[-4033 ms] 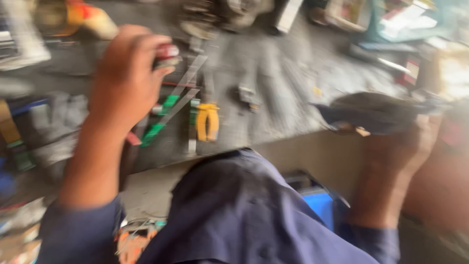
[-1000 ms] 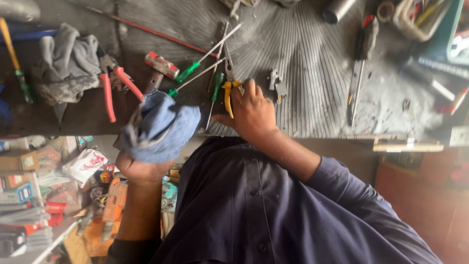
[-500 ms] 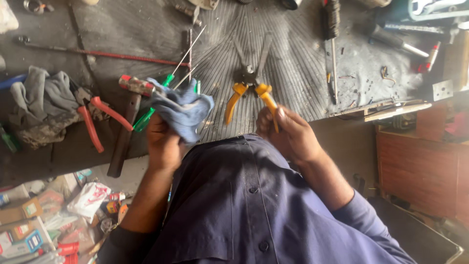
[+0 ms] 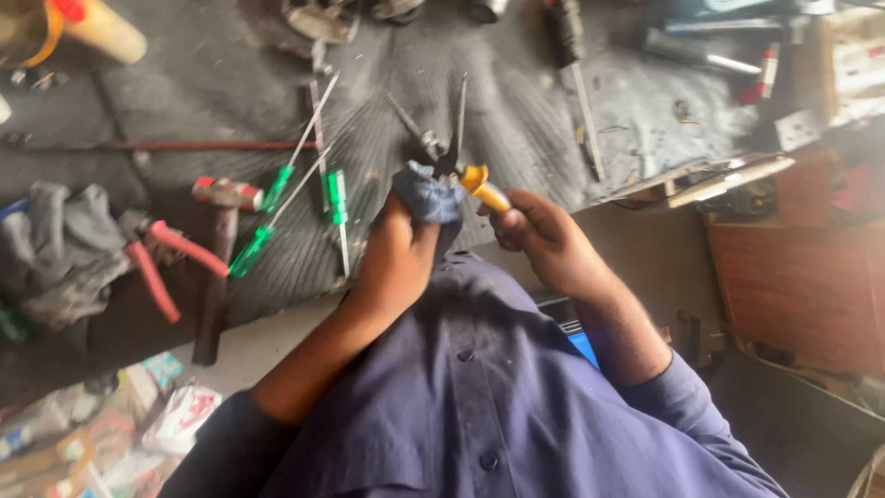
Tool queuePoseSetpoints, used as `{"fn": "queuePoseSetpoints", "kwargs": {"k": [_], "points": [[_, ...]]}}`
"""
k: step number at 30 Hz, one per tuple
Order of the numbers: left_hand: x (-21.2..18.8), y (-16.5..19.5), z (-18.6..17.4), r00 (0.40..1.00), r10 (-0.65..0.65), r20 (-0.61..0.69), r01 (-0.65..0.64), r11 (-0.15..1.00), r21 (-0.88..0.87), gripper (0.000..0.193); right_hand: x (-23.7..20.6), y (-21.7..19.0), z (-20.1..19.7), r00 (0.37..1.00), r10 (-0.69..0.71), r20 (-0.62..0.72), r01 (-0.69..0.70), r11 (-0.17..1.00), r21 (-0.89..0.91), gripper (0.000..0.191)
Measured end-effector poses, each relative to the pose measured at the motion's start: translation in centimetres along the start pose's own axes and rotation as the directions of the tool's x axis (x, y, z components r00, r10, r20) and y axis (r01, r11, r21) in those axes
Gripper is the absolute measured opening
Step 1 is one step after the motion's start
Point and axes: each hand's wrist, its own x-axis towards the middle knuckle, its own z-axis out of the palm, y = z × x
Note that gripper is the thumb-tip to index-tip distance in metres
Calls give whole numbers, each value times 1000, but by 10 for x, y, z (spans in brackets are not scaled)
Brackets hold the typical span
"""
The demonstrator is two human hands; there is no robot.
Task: The person retrieves a small electrical component and a cloth from a toolbox, then wipes the component. They use a screwdriver and hammer to adjust and tap the component on a workbench, repeatedly inspecting it during the process.
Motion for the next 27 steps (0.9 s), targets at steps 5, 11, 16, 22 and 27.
{"fn": "queuePoseSetpoints", "kwargs": {"k": [5,11,16,22,27], "points": [[8,-7,-6,979,-43,197,113,927,-357,23,1,3,-3,992,-43,-117,-14,892,-451,31],[21,-17,-24,654,232,720,679,239,-694,19,28,31,9,971,-237,2,237,970,50,30],[64,-38,-14,956,205,210,-236,963,134,17,16,15,39,988,154,-33,-154,988,-4,27],[79,-39,-11,905,98,414,-49,991,-127,18,18,9,1,993,117,3,-117,993,11,28],[33,-32,-2,477,328,815,643,503,-578,50,13,21,-38,939,-317,131,323,946,-30,36]]}}
